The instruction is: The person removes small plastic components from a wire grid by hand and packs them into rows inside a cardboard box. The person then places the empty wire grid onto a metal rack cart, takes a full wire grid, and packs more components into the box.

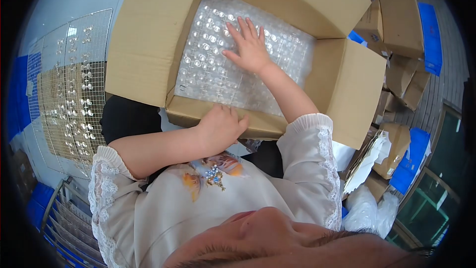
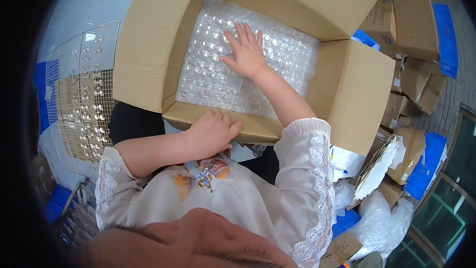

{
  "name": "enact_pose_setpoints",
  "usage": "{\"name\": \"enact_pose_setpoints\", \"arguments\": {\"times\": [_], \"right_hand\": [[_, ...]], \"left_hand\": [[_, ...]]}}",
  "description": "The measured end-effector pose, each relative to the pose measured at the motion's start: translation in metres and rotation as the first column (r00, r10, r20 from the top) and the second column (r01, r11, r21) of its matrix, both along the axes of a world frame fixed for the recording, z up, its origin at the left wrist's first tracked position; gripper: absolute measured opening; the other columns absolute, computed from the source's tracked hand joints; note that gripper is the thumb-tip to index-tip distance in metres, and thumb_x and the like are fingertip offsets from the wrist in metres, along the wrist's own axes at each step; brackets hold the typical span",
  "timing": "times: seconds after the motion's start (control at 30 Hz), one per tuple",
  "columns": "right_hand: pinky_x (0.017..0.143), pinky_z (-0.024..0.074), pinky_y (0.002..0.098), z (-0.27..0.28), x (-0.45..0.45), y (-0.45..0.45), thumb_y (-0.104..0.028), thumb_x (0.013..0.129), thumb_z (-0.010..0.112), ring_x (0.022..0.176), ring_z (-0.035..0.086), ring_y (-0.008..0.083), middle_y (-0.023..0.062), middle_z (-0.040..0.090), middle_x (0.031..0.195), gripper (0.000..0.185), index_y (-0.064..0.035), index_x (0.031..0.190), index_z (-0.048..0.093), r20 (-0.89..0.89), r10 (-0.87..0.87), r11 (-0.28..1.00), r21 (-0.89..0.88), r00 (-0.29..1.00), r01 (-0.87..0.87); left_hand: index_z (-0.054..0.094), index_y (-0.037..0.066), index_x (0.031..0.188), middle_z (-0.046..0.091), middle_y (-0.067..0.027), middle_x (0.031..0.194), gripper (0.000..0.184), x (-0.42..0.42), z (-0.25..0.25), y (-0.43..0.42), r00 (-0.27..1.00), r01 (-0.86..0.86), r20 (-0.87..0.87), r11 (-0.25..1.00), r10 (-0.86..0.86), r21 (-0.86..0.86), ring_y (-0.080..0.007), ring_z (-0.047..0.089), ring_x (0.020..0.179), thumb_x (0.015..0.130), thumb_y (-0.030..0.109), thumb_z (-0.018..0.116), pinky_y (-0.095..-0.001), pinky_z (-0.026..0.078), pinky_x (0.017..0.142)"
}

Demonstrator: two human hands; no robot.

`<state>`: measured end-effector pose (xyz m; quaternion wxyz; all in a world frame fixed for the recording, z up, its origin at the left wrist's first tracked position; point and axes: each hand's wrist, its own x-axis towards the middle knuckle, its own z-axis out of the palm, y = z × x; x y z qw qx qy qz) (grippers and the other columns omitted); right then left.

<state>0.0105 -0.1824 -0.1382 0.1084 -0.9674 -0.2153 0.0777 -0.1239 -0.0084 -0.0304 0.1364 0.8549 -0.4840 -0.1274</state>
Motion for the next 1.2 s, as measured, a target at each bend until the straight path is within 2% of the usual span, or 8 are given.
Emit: {"name": "enact_pose_setpoints", "arguments": {"times": [0.13, 0.3, 0.5, 0.63, 0.83, 0.97, 1.07, 1.2], "right_hand": [[0.111, 0.0265, 0.0465, 0.062, -0.02, -0.025, -0.043, 0.082, 0.063, 0.137, 0.032, 0.0351, 0.0173, 0.037, 0.147, 0.072, -0.0114, 0.142, 0.04, -0.215, 0.013, 0.999, -0.03, 0.977, -0.02], [0.1, 0.042, 0.0384, 0.151, -0.108, -0.046, -0.03, 0.076, 0.073, 0.118, 0.053, 0.0331, 0.0151, 0.054, 0.132, 0.064, -0.0055, 0.131, 0.052, -0.539, 0.05, 0.933, 0.326, 0.841, 0.153], [0.086, 0.0473, 0.0388, 0.135, -0.196, -0.036, -0.028, 0.073, 0.071, 0.101, 0.06, 0.0334, 0.0139, 0.063, 0.115, 0.056, -0.0064, 0.123, 0.058, -0.318, -0.009, 0.978, 0.194, 0.948, 0.075], [0.076, 0.0484, 0.0374, 0.121, -0.2, -0.027, -0.021, 0.072, 0.07, 0.086, 0.063, 0.0321, 0.0105, 0.068, 0.098, 0.042, -0.0098, 0.112, 0.064, -0.238, -0.186, 0.968, 0.124, 0.953, 0.22], [0.071, 0.049, 0.037, 0.122, -0.216, -0.016, -0.017, 0.073, 0.069, 0.079, 0.064, 0.0325, 0.0096, 0.069, 0.088, 0.03, -0.0122, 0.103, 0.066, -0.133, -0.234, 0.969, 0.052, 0.963, 0.243], [0.067, 0.0493, 0.0376, 0.129, -0.218, -0.008, -0.017, 0.073, 0.071, 0.073, 0.064, 0.0321, 0.0115, 0.069, 0.083, 0.034, -0.0124, 0.106, 0.067, -0.139, -0.277, 0.959, 0.014, 0.951, 0.282], [0.071, 0.0498, 0.0367, 0.137, -0.218, 0.005, -0.016, 0.073, 0.071, 0.076, 0.065, 0.0313, 0.0117, 0.069, 0.086, 0.035, -0.0105, 0.107, 0.066, -0.205, -0.296, 0.953, 0.0, 0.933, 0.303], [0.077, 0.0498, 0.0358, 0.141, -0.218, 0.004, -0.013, 0.073, 0.07, 0.083, 0.064, 0.0302, 0.0121, 0.069, 0.093, 0.036, -0.0078, 0.109, 0.065, -0.226, -0.331, 0.941, 0.0, 0.916, 0.34]], "left_hand": [[0.058, 0.004, 0.099, 0.062, -0.0139, 0.076, 0.043, 0.002, -0.002, 0.0, 0.996, 0.019, -0.092, 1.0, -0.021, -0.02, -0.0273, 0.058, 0.067, 0.073, 0.035, 0.073, -0.0394, 0.043, 0.065], [0.058, 0.005, 0.096, 0.065, -0.0163, 0.079, 0.037, 0.007, -0.004, 0.007, 0.969, 0.014, -0.243, 0.991, -0.047, -0.134, -0.0319, 0.062, 0.071, 0.074, 0.03, 0.073, -0.0419, 0.047, 0.068], [0.061, 0.002, 0.11, 0.067, -0.0158, 0.1, 0.04, 0.045, 0.036, 0.027, 0.927, -0.147, -0.358, 0.986, 0.112, -0.072, -0.0346, 0.064, 0.089, 0.085, 0.033, 0.063, -0.0429, 0.049, 0.078], [0.062, 0.002, 0.115, 0.068, -0.0111, 0.105, 0.033, 0.06, 0.082, 0.083, 0.839, -0.538, -0.284, 0.633, 0.464, -0.556, -0.0239, 0.065, 0.093, 0.087, 0.019, 0.064, -0.0322, 0.049, 0.084], [0.064, 0.004, 0.111, 0.068, -0.0085, 0.1, 0.028, -0.008, 0.084, 0.235, 0.572, -0.71, -0.531, 0.054, 0.626, -0.702, -0.0167, 0.063, 0.087, 0.089, 0.021, 0.061, -0.0282, 0.049, 0.077], [0.065, 0.001, 0.107, 0.067, -0.0091, 0.096, 0.025, -0.081, 0.029, 0.345, 0.027, -0.846, -0.426, -0.207, 0.904, -0.492, -0.0149, 0.061, 0.086, 0.088, 0.016, 0.062, -0.0263, 0.049, 0.078], [0.067, 0.003, 0.103, 0.067, -0.0075, 0.091, 0.023, -0.121, 0.002, 0.372, -0.153, -0.866, -0.404, -0.319, 0.902, -0.385, -0.0161, 0.061, 0.08, 0.086, 0.017, 0.061, -0.0267, 0.049, 0.074], [0.067, 0.004, 0.105, 0.065, -0.0092, 0.102, 0.028, -0.117, -0.027, 0.365, -0.081, -0.966, -0.166, -0.118, 0.983, -0.229, -0.0262, 0.062, 0.091, 0.084, 0.022, 0.063, -0.0347, 0.049, 0.08]]}}
